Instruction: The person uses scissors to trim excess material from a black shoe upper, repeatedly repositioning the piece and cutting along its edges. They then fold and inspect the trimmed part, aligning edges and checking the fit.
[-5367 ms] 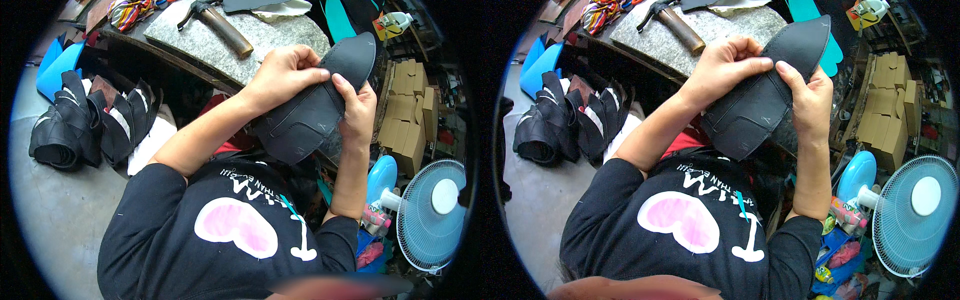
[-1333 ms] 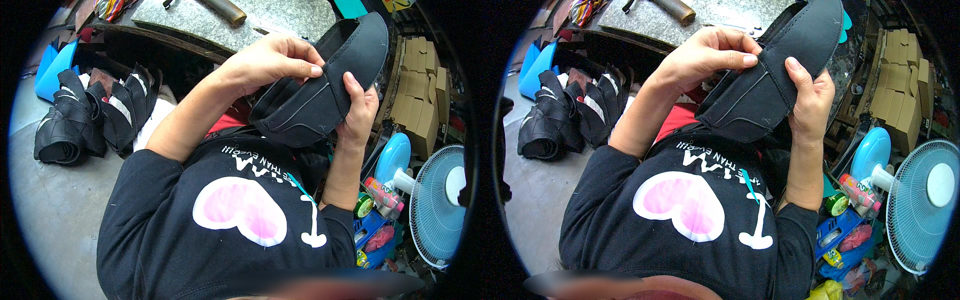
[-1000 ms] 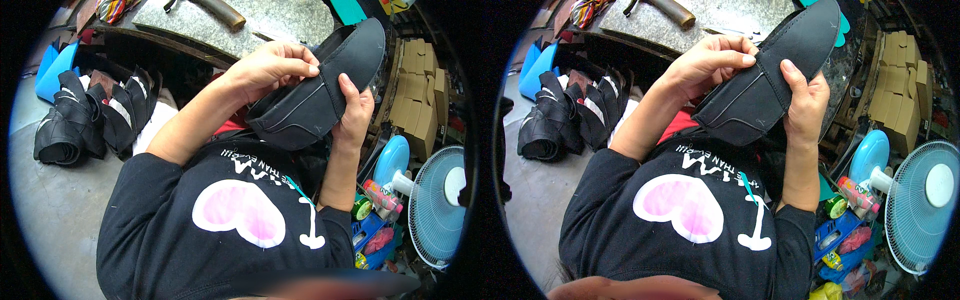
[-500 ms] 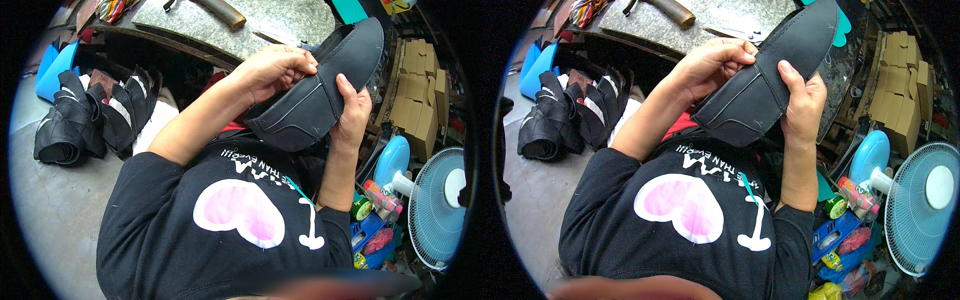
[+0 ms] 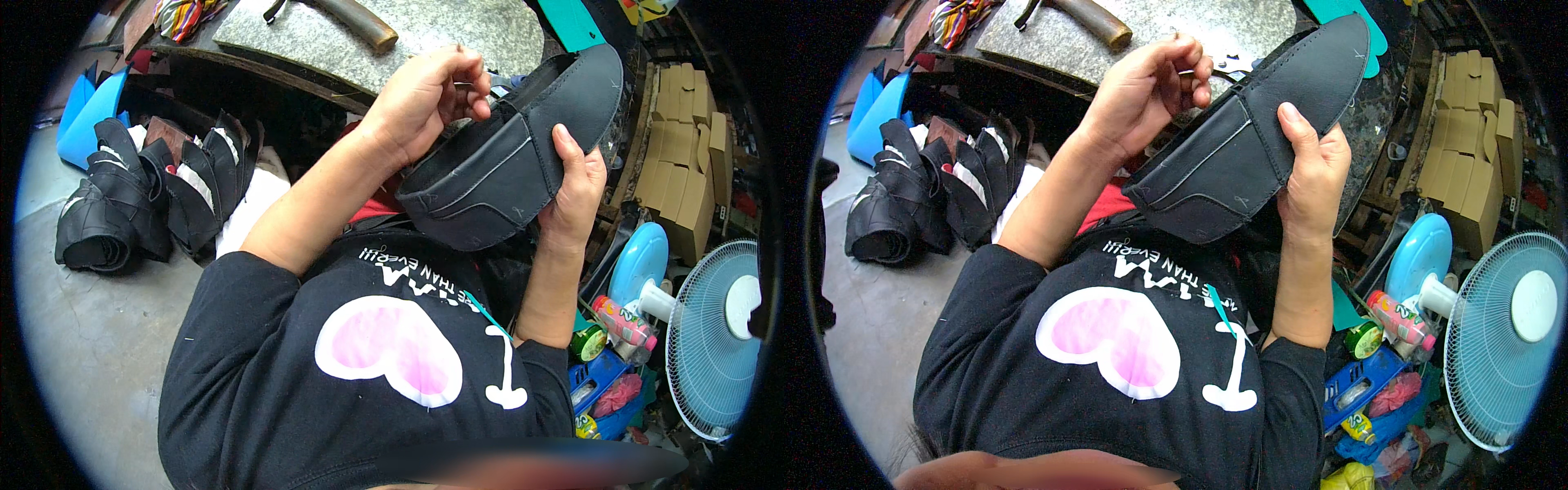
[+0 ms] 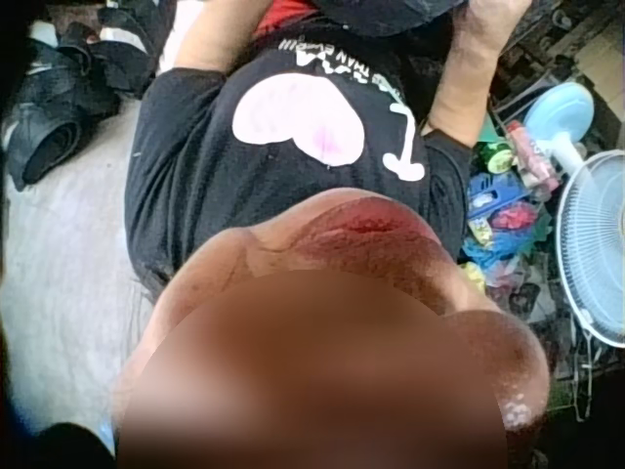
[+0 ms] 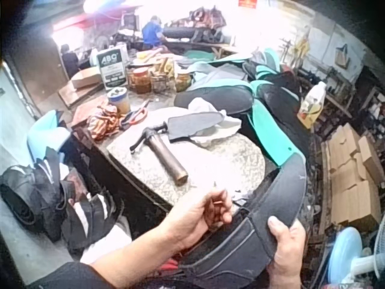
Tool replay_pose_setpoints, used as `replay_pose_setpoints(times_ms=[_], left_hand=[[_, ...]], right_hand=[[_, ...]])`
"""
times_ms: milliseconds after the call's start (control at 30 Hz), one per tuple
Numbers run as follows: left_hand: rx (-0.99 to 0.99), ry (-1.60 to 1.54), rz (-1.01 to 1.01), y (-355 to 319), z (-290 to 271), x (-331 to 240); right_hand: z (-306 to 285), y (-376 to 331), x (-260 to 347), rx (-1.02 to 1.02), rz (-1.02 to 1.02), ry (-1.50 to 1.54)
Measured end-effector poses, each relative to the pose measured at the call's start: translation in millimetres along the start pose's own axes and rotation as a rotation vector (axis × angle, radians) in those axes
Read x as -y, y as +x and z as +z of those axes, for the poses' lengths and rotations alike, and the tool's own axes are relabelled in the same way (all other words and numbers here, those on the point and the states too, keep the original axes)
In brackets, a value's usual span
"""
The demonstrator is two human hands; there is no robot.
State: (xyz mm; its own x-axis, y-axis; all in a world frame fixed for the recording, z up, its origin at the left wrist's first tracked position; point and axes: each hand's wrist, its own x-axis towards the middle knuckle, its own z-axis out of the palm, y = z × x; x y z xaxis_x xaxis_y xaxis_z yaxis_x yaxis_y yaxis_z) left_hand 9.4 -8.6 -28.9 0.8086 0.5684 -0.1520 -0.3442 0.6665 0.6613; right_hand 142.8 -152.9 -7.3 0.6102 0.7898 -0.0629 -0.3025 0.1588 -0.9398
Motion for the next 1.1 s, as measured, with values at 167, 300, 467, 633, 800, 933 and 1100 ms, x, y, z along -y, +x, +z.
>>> replay_pose_setpoints(times_ms=[167, 300, 467, 633, 800, 933, 1100], left_hand=[[0.127, 0.339, 0.012, -1.2, 11.9, 0.1], [0.161, 0.668, 0.112, 3.7, 19.7, 6.5], [0.035, 0.575, 0.106, 6.6, 17.6, 9.0], [0.091, 0.424, 0.122, 4.8, 7.3, -4.8], [0.091, 0.795, 0.343, -0.7, 13.4, -2.7], [0.115, 1.111, 0.621, -7.7, 17.5, -6.1], [0.106, 1.392, 0.824, -12.5, 20.5, -11.5]], right_hand=[[-0.8, -1.4, -0.6, 0.006, 0.006, -0.057], [0.6, -4.0, -3.1, 0.025, -0.047, -0.146], [2.1, -7.1, -2.5, 0.031, -0.083, -0.158], [2.9, -8.8, -1.2, 0.035, -0.094, -0.122], [3.0, -8.8, -1.0, 0.03, -0.092, -0.128], [1.3, -8.6, 1.2, 0.037, -0.02, -0.088], [0.2, -7.6, 1.8, 0.031, 0.05, -0.002]])
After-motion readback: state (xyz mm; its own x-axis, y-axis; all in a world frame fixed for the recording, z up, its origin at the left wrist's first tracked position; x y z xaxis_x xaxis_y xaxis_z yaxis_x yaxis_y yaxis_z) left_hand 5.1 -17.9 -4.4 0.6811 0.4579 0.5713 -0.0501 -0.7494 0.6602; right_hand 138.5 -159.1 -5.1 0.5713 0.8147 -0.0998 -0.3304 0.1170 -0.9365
